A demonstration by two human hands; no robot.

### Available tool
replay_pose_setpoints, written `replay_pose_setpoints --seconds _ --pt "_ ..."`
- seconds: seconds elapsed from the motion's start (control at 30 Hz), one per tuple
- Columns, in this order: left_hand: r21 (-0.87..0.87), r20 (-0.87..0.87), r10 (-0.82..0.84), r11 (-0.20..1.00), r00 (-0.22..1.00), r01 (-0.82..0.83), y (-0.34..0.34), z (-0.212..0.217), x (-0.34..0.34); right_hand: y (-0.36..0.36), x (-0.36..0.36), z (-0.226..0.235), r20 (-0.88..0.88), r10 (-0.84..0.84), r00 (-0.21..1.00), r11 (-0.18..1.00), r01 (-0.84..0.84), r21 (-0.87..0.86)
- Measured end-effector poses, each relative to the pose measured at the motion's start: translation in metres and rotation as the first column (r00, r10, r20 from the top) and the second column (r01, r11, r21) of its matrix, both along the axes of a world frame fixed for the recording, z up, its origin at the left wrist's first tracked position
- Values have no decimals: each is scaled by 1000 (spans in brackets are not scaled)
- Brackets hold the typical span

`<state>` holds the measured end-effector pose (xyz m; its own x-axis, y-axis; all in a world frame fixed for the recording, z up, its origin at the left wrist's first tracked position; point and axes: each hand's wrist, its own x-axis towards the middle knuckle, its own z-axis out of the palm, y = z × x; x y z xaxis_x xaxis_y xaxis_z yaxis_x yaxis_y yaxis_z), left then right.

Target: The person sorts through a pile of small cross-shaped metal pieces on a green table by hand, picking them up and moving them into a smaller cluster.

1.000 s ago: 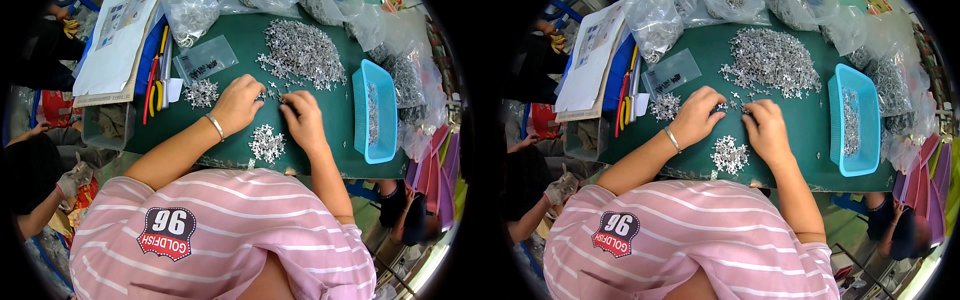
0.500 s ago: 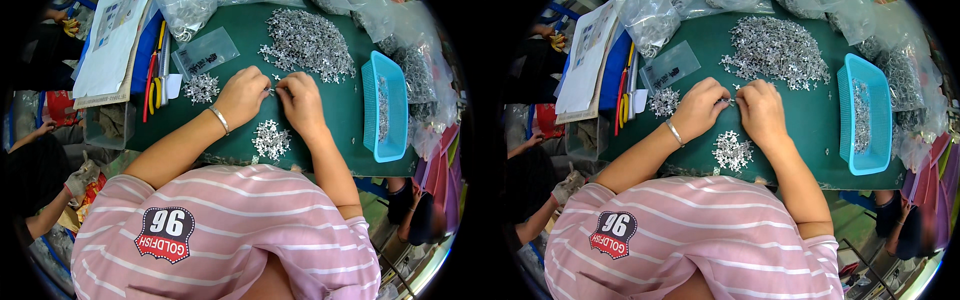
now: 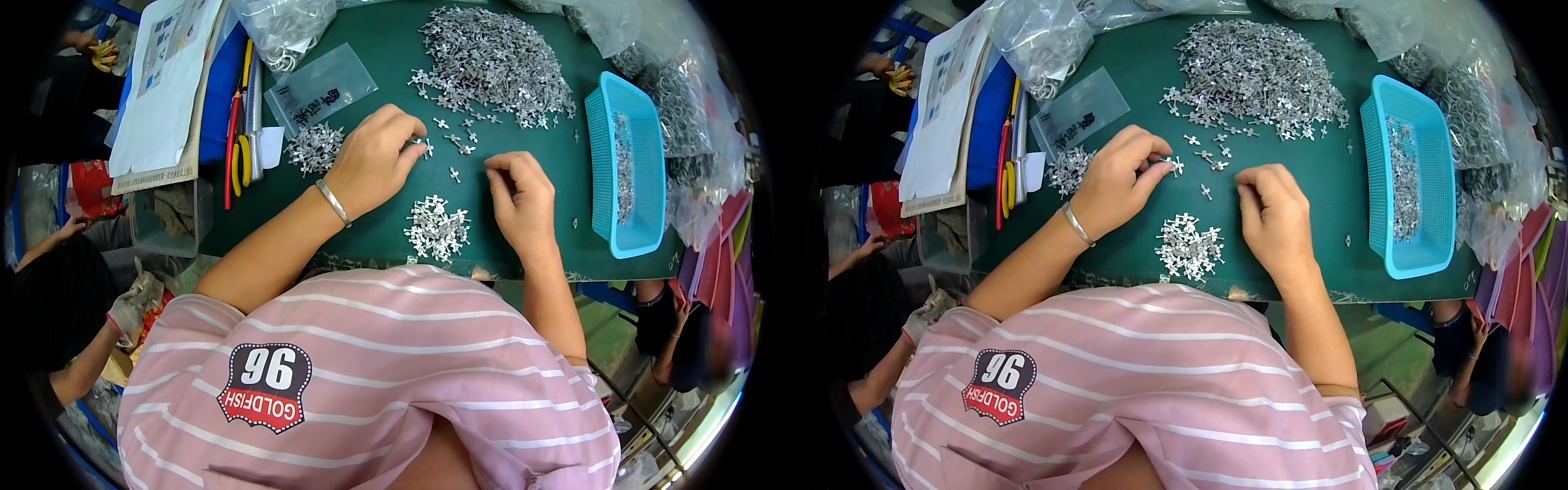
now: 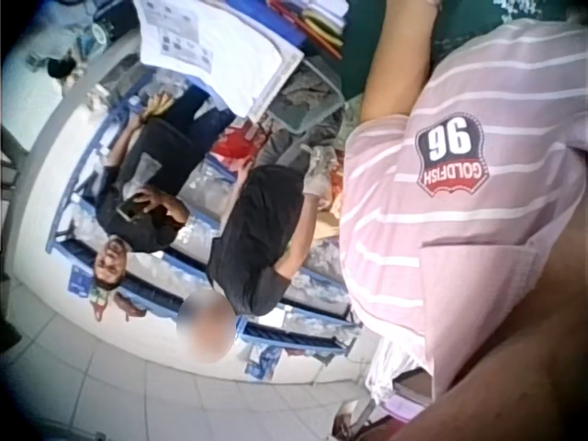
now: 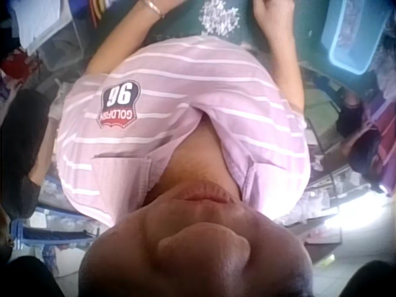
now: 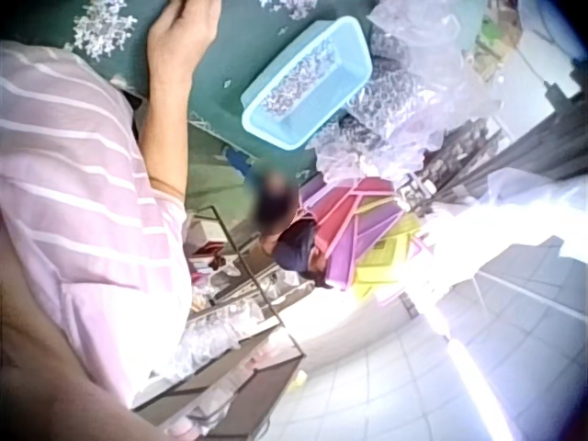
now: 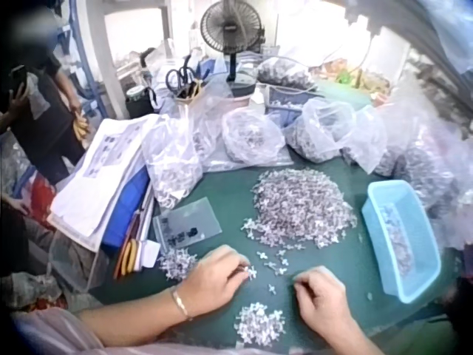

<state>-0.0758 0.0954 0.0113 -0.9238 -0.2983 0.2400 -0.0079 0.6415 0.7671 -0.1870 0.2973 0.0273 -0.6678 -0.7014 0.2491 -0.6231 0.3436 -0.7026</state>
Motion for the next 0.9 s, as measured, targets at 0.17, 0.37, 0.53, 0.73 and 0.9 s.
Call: replay_pose_setpoints --seconds 0.17,0.37,0.53,0.73,0.9 --pt "-153 -96 -45 988 994 30 4 -12 -3 -15 11 -8 38 96 995 995 -95 -13" --pt "-54 -144 27 998 989 -36 1 5 31 -28 7 -6 -147 153 977 984 -138 108" --pt "22 -170 11 1000 985 -8 7 -1 85 -29 -3 -22 -135 168 977 986 -168 5" --pt "-12 -148 100 995 984 -103 15 -27 117 -36 -4 -30 -192 152 970 982 -170 -84" --pt "-54 -116 114 991 987 -121 19 -30 109 -30 -12 -39 -350 205 914 973 -229 -29"
